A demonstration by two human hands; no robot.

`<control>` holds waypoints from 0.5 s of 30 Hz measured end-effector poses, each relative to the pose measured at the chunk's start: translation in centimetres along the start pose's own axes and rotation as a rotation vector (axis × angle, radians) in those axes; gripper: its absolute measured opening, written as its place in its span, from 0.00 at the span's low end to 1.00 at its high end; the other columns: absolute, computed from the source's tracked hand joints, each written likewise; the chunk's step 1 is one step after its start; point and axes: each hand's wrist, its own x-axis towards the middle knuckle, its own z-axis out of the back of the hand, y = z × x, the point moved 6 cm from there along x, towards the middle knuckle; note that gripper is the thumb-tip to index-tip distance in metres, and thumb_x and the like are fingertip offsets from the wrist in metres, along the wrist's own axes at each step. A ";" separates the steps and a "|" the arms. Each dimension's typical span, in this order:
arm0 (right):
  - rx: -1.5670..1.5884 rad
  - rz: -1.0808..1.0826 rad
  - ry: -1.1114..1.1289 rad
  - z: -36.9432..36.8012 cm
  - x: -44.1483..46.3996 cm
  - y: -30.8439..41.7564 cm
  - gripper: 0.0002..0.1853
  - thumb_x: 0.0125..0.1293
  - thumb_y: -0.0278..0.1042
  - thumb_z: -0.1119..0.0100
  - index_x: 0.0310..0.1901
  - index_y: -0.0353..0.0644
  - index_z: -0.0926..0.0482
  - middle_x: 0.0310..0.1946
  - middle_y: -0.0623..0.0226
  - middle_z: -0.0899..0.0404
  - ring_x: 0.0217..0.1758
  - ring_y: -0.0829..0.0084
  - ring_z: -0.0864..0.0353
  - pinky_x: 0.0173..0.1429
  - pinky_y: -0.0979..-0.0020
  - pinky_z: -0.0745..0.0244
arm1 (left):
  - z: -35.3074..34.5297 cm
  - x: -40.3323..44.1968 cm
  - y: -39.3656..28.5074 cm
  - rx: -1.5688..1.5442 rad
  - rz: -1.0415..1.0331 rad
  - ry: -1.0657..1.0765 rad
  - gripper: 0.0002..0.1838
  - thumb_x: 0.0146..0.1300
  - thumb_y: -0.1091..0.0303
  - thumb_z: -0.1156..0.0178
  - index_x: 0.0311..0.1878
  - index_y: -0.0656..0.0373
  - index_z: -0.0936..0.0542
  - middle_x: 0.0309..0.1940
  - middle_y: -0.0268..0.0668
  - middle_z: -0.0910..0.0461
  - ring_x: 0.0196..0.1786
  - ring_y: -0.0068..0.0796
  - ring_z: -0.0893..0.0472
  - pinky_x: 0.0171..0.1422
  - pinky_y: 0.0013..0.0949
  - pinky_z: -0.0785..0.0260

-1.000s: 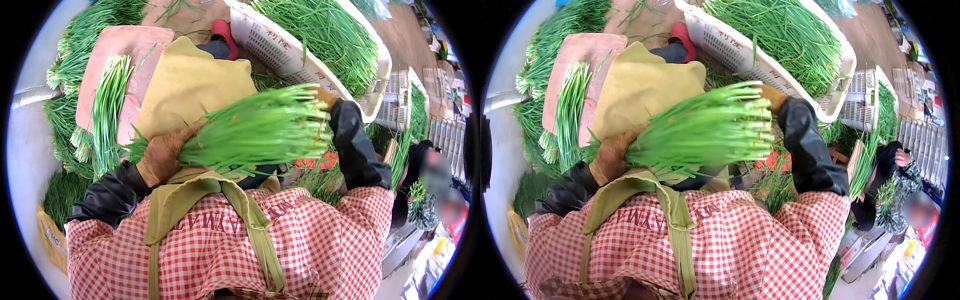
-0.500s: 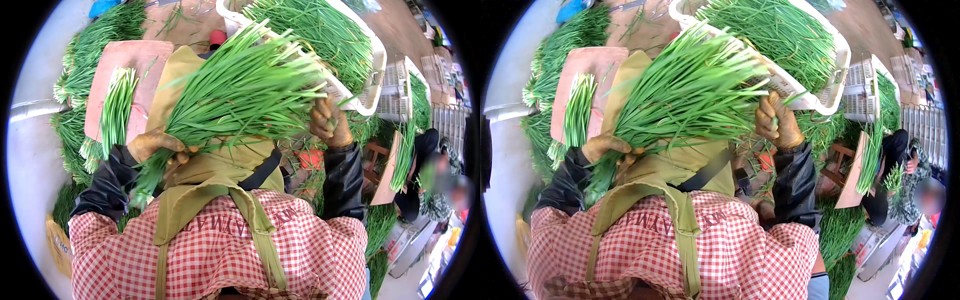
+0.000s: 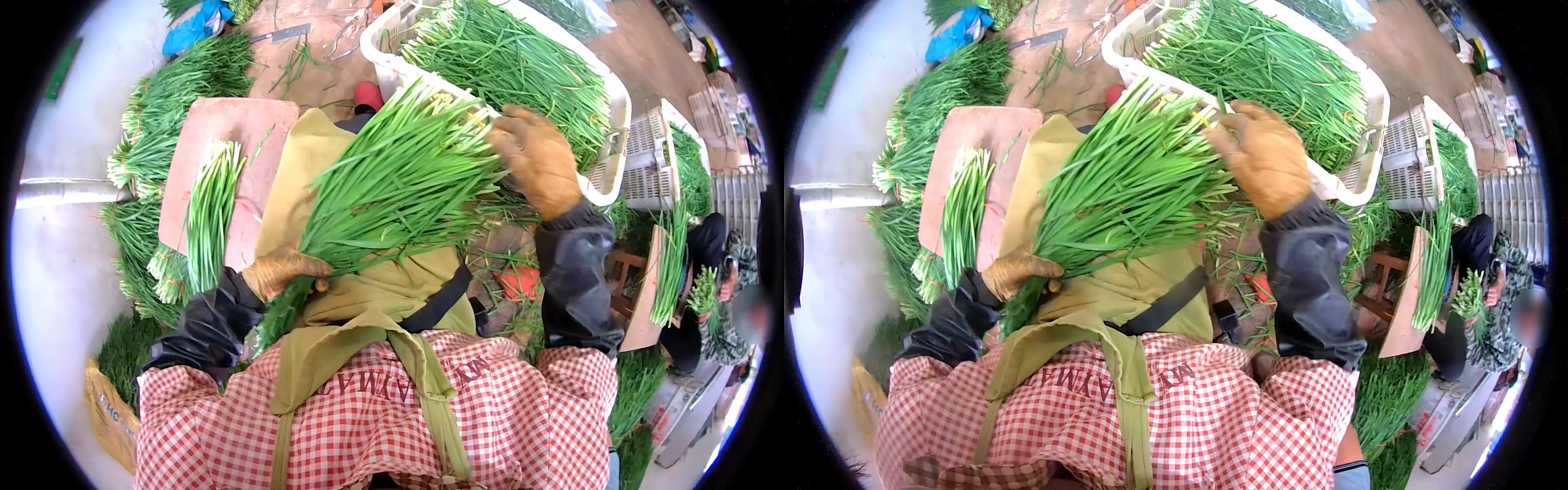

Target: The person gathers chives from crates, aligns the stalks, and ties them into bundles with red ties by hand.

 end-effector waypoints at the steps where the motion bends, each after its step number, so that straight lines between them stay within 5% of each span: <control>1: -0.205 -0.019 0.059 -1.8 0.6 0.6 0.30 0.63 0.61 0.44 0.49 0.39 0.18 0.62 0.49 0.28 0.66 0.52 0.31 0.67 0.54 0.37 | -0.1 0.1 0.1 0.031 -0.056 0.009 0.21 0.56 0.77 0.35 0.54 0.64 0.26 0.32 0.38 0.21 0.30 0.26 0.22 0.36 0.28 0.28; 5: -0.362 -0.036 0.132 -3.7 1.2 3.4 0.31 0.55 0.65 0.38 0.46 0.42 0.16 0.68 0.53 0.35 0.71 0.54 0.38 0.70 0.50 0.42 | -1.1 -0.3 0.2 0.108 -0.150 0.006 0.19 0.59 0.75 0.35 0.53 0.63 0.25 0.34 0.36 0.21 0.32 0.25 0.22 0.38 0.27 0.27; 10: -0.292 -0.081 -0.002 -4.7 -0.5 2.4 0.29 0.53 0.61 0.35 0.43 0.41 0.16 0.64 0.53 0.31 0.67 0.54 0.33 0.67 0.53 0.38 | -1.3 0.0 0.6 0.165 -0.266 0.004 0.23 0.59 0.74 0.34 0.57 0.61 0.28 0.34 0.34 0.23 0.32 0.22 0.24 0.38 0.26 0.29; 12: 0.237 -0.220 0.279 -9.6 -1.3 -0.6 0.26 0.55 0.52 0.33 0.47 0.38 0.18 0.58 0.53 0.26 0.61 0.52 0.27 0.63 0.55 0.33 | -2.2 -0.3 0.1 0.219 -0.252 -0.022 0.26 0.58 0.75 0.35 0.60 0.60 0.30 0.35 0.33 0.24 0.33 0.22 0.25 0.38 0.26 0.29; 13: 0.364 -0.119 0.005 -9.5 -1.8 -0.4 0.23 0.58 0.39 0.37 0.53 0.37 0.22 0.52 0.53 0.23 0.55 0.54 0.23 0.58 0.60 0.29 | -2.5 -0.4 -0.3 0.257 -0.253 -0.064 0.29 0.57 0.76 0.36 0.62 0.60 0.33 0.37 0.32 0.25 0.33 0.21 0.27 0.39 0.26 0.30; 14: 0.363 -0.119 0.009 -9.8 -2.2 -0.2 0.23 0.58 0.39 0.37 0.53 0.37 0.22 0.52 0.53 0.23 0.55 0.54 0.23 0.58 0.60 0.29 | -2.7 -0.4 -0.4 0.253 -0.252 -0.064 0.29 0.57 0.76 0.36 0.62 0.60 0.33 0.37 0.32 0.25 0.33 0.21 0.27 0.39 0.26 0.30; 15: 0.735 -0.198 -0.099 -9.8 -2.8 -0.5 0.23 0.59 0.34 0.39 0.56 0.36 0.24 0.52 0.53 0.23 0.54 0.55 0.23 0.59 0.61 0.29 | -2.8 -0.5 -0.4 0.226 -0.245 -0.059 0.29 0.57 0.77 0.36 0.62 0.59 0.33 0.36 0.32 0.25 0.33 0.21 0.27 0.38 0.26 0.30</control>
